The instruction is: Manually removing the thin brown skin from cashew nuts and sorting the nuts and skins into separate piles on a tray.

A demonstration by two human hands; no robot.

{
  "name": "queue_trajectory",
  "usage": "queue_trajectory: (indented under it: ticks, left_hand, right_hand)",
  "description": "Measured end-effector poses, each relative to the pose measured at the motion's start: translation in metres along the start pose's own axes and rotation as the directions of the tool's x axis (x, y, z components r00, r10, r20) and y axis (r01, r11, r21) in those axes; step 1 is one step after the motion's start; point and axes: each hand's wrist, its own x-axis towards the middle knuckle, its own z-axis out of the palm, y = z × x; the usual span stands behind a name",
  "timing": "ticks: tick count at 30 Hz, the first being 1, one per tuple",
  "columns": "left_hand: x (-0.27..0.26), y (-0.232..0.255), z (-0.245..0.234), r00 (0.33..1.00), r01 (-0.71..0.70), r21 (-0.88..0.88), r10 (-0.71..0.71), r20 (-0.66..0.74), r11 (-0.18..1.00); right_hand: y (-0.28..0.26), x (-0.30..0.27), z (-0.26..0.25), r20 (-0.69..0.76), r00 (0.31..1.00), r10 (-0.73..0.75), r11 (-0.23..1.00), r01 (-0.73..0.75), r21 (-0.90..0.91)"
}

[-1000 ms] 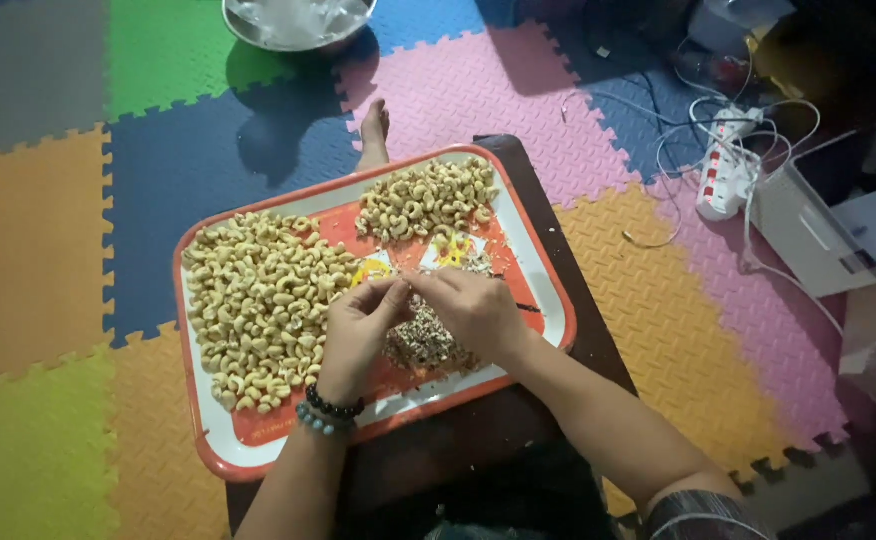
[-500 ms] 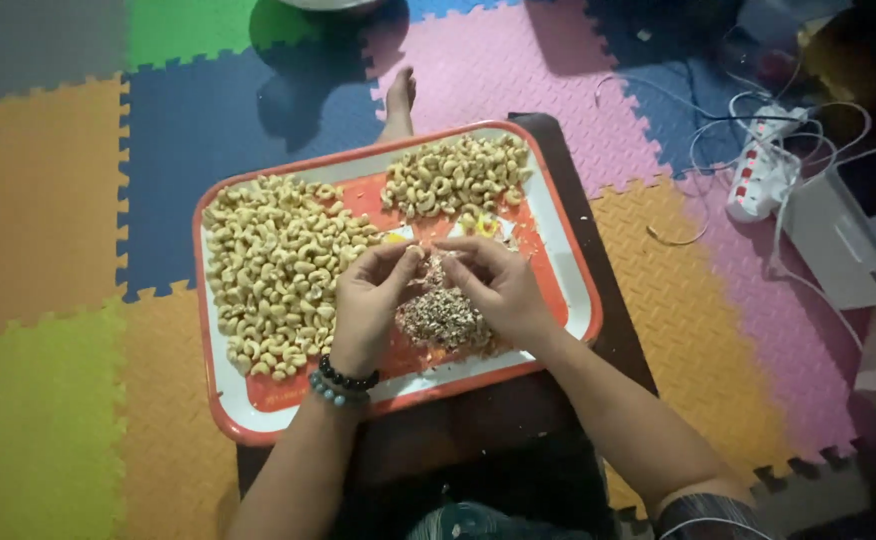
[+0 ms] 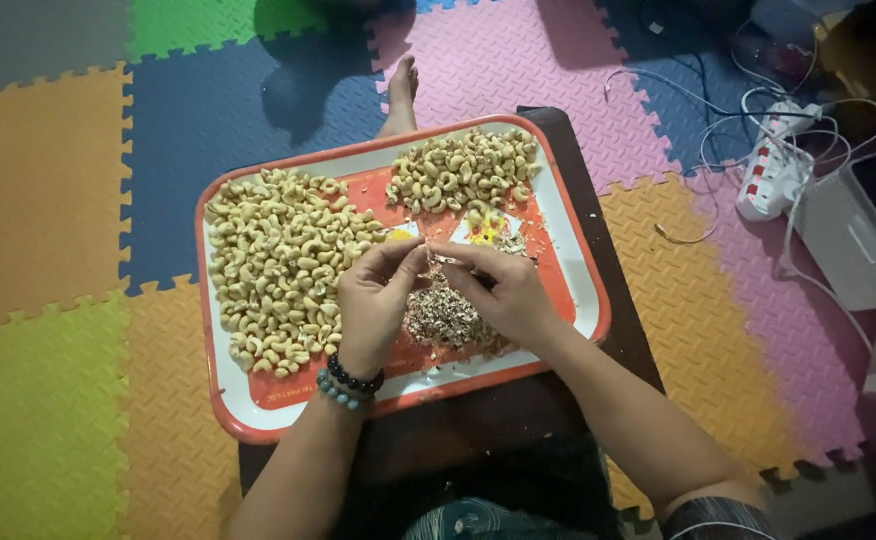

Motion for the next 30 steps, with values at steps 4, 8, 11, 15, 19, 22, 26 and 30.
queue_trajectory:
  ticks: [4, 8, 11, 15, 19, 22, 26, 30]
  left_hand:
    - [-0.001, 0.005, -0.001, 0.999, -0.034, 0.039, 0.035, -0.002, 0.999]
    - [0.000, 0.003, -0.001, 0.998, -0.070, 0.055, 0.070, 0.008, 0.996]
    - [0.001, 0.000, -0.004, 0.998, -0.056, 0.028, 0.055, 0.010, 0.998]
    - [0.002, -0.003, -0.004, 1.000, -0.002, 0.003, 0.002, 0.016, 1.000]
    - [0.005, -0.011, -0.003, 0.999, 0.040, -0.002, -0.040, 0.014, 0.999]
    - [0.004, -0.013, -0.002, 0.996, 0.086, -0.098, -0.086, -0.004, 0.992]
    - [0.004, -0.009, -0.004, 0.991, 0.131, -0.077, -0.130, 0.020, 0.988]
    - [0.005, -0.009, -0.003, 0.982, 0.187, -0.128, -0.185, 0.026, 0.974]
  right_hand:
    - [-0.002, 0.001, 0.000, 0.011, 1.000, -0.022, 1.000, 0.022, -0.017]
    - [-0.002, 0.000, -0.002, 0.035, 0.999, -0.009, 1.000, 0.010, -0.028]
    - [-0.006, 0.002, 0.000, 0.039, 0.998, -0.053, 0.996, 0.055, -0.066]
    - [-0.002, -0.001, -0.001, 0.106, 0.971, -0.212, 0.855, 0.237, -0.461]
    - [0.000, 0.001, 0.000, 0.072, 0.972, -0.223, 0.831, 0.228, -0.508]
    - [0.005, 0.001, 0.002, -0.026, 0.992, -0.125, 0.963, 0.115, -0.244]
    - [-0.003, -0.001, 0.002, -0.002, 0.999, -0.034, 0.999, 0.034, -0.035]
    - [-0.008, 0.000, 0.003, -0.008, 0.991, -0.132, 0.985, 0.130, -0.113]
